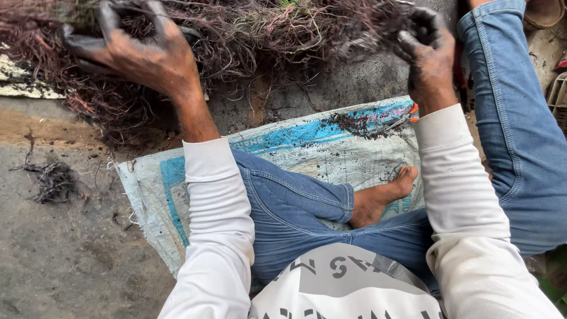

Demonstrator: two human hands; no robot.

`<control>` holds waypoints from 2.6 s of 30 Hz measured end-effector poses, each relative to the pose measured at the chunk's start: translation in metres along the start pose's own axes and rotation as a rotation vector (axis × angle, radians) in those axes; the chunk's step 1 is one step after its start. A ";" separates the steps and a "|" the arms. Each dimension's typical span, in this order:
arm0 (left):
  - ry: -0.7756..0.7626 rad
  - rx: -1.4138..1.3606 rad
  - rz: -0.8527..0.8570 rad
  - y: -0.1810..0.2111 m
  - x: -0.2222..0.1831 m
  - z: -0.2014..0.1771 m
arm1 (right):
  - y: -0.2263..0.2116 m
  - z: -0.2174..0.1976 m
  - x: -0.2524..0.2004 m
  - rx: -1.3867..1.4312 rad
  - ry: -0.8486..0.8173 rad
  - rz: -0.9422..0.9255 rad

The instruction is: The person sits on a sack on the floor and manually separates a tangled mass of burnt and dirty wires. They pull apart strands by hand, removing debris and sorting the material into smaller bundles.

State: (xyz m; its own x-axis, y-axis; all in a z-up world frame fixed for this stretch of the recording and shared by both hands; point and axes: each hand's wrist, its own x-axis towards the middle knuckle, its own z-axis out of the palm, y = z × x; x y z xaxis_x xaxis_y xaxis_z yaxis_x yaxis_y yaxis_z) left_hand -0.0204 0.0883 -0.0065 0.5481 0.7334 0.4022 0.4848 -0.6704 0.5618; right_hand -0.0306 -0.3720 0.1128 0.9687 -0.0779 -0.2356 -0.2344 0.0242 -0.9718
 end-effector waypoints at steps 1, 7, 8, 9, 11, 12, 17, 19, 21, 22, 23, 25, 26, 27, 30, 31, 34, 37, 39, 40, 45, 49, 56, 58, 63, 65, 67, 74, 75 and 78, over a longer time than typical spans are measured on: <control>-0.013 -0.034 -0.025 0.003 -0.004 -0.001 | -0.003 -0.004 0.001 -0.053 0.018 -0.064; 0.213 -0.386 0.047 0.018 -0.028 -0.006 | -0.003 -0.038 0.009 -0.079 0.149 -0.424; 0.199 -0.398 0.023 0.023 -0.032 -0.007 | -0.001 -0.043 0.013 -0.138 0.179 -0.516; 0.187 -0.408 -0.004 0.028 -0.036 -0.009 | 0.000 -0.048 0.019 -0.198 0.212 -0.606; 0.201 -0.479 0.007 0.035 -0.038 -0.011 | 0.008 -0.047 0.032 -0.435 0.361 -0.799; 0.227 -0.538 0.045 0.038 -0.039 -0.011 | 0.012 -0.043 0.036 -0.538 0.340 -0.723; 0.116 -0.294 0.066 0.053 -0.050 -0.012 | 0.015 0.021 0.054 -1.290 -0.042 -0.707; 0.090 -0.362 0.101 0.054 -0.048 -0.012 | 0.001 0.038 0.059 -1.461 -0.118 -0.668; 0.032 -0.372 0.089 0.049 -0.047 -0.012 | -0.018 0.040 0.065 -1.486 -0.169 -0.540; 0.003 -0.375 0.081 0.045 -0.047 -0.013 | -0.029 0.034 0.066 -1.439 -0.144 -0.664; 0.026 -0.363 0.086 0.041 -0.045 -0.014 | -0.041 0.027 0.069 -1.384 -0.124 -0.791; 0.074 -0.334 0.099 0.037 -0.038 -0.013 | -0.060 0.009 0.065 -1.102 -0.182 -0.723; 0.090 -0.370 0.092 0.035 -0.033 -0.012 | -0.066 0.001 0.063 -1.007 -0.178 -0.673; 0.105 -0.406 0.088 0.033 -0.029 -0.011 | -0.071 -0.007 0.060 -0.952 -0.164 -0.612; 0.119 -0.648 -0.060 0.020 -0.019 -0.014 | -0.072 -0.017 0.052 -0.846 -0.141 -0.486; 0.121 -0.755 -0.131 0.015 -0.014 -0.014 | -0.071 -0.016 0.051 -0.819 -0.135 -0.458; 0.196 -1.233 -0.388 -0.001 0.000 -0.013 | -0.068 -0.013 0.051 -0.774 -0.124 -0.403; 0.285 -1.421 -0.364 -0.009 0.007 -0.012 | -0.067 -0.008 0.050 -0.752 -0.119 -0.379; 0.334 -1.428 -0.471 -0.011 0.006 -0.017 | -0.068 -0.005 0.048 -0.734 -0.115 -0.362; 0.355 -1.419 -0.559 -0.011 0.009 -0.017 | -0.068 -0.003 0.048 -0.717 -0.110 -0.364; 0.442 -1.240 -0.744 -0.016 0.008 -0.027 | -0.069 0.003 0.037 -0.690 -0.130 -0.317; 0.447 -1.601 -0.735 0.000 0.026 -0.036 | -0.069 -0.002 0.016 -0.730 -0.110 -0.247; 0.277 -1.052 -0.626 0.049 0.032 -0.063 | -0.096 0.035 -0.012 -1.534 -0.375 -0.568; 0.299 -0.865 -0.559 0.064 0.027 -0.071 | -0.109 0.058 -0.020 -1.445 -0.361 -0.695; 0.201 -0.952 -0.201 0.117 -0.015 -0.086 | -0.151 0.108 -0.025 -1.031 -0.395 -0.552; 0.065 -0.940 -0.128 0.141 -0.040 -0.089 | -0.158 0.127 -0.024 -0.721 -0.426 -0.375; -0.074 -1.032 0.183 0.156 -0.058 -0.093 | -0.163 0.146 -0.014 -0.295 -0.584 -0.251; -0.207 -1.301 0.469 0.178 -0.065 -0.110 | -0.128 0.186 0.019 0.039 -0.443 -0.018; -0.246 -1.372 0.420 0.174 -0.062 -0.113 | -0.124 0.181 0.023 0.131 -0.379 0.005; -0.264 -1.412 0.052 0.166 -0.053 -0.109 | -0.112 0.149 0.036 0.343 -0.224 0.039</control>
State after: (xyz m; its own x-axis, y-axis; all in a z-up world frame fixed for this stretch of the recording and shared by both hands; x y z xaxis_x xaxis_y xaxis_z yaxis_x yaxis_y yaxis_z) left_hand -0.0432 -0.0499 0.1444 0.7276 0.5652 0.3887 -0.5230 0.0904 0.8475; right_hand 0.0426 -0.2295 0.2140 0.9622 0.1480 -0.2286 -0.2675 0.3566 -0.8951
